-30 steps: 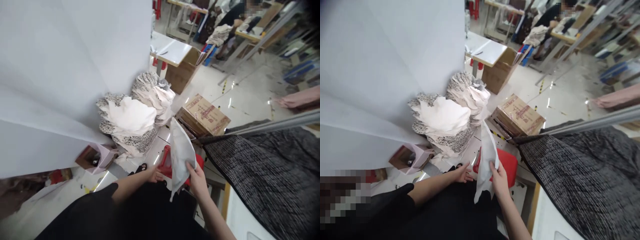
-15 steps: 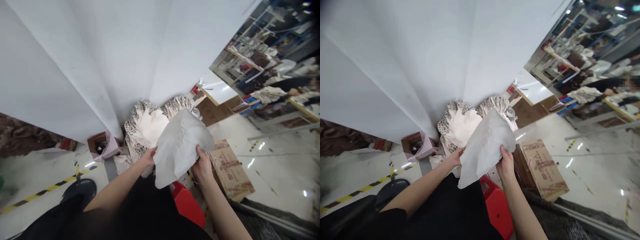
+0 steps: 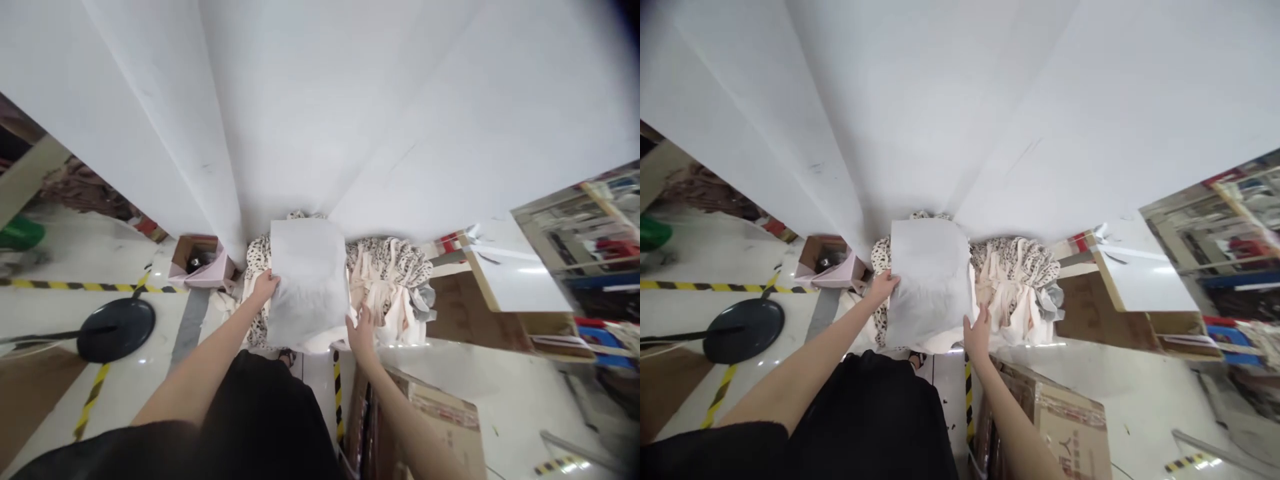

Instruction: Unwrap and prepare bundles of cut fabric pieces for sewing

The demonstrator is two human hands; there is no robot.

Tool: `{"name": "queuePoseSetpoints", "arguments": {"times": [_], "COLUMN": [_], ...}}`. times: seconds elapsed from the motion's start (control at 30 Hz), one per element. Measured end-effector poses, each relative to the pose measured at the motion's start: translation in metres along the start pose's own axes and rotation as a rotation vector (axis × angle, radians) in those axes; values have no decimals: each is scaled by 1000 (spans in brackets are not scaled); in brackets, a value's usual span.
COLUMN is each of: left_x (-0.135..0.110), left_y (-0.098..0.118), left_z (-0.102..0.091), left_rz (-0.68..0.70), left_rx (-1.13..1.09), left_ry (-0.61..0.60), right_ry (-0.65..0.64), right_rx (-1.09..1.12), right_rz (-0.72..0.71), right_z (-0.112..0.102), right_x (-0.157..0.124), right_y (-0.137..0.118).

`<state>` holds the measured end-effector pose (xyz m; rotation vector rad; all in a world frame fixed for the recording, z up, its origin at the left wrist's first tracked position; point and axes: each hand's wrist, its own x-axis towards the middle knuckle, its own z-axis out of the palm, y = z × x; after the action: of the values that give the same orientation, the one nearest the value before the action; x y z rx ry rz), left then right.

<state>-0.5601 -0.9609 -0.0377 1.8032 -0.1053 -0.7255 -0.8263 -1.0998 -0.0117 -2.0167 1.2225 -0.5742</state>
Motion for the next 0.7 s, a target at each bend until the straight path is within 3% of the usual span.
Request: {"name": "queuePoseSetpoints", "arguments": {"times": [0.1,0.2,0.33,0.43,0.53,0.7], "left_x": [8,12,11,5,-1,13], "left_y": [-7,-10,-15,-41,-106,-269], "left_z": [3,7,11,3,-22,-79], "left_rz": [18,30,60,96,-29,-433], "left_rx": [92,108,14,-80,-55,207], "left_ry": [53,66,49,79,177,201], "right_ry": [-135,-237,-256,-294,-292,-207], "right_rx": [-269,-362,-521,-555,-574,-577], "right_rz": [-351,-493,-667,-746,-749,-789], "right_z": [16,47,109,161,205,248], "right_x": [34,63,87,95,98,94], "right_y": [-20,-51,-82,-85,-74,-46]}}
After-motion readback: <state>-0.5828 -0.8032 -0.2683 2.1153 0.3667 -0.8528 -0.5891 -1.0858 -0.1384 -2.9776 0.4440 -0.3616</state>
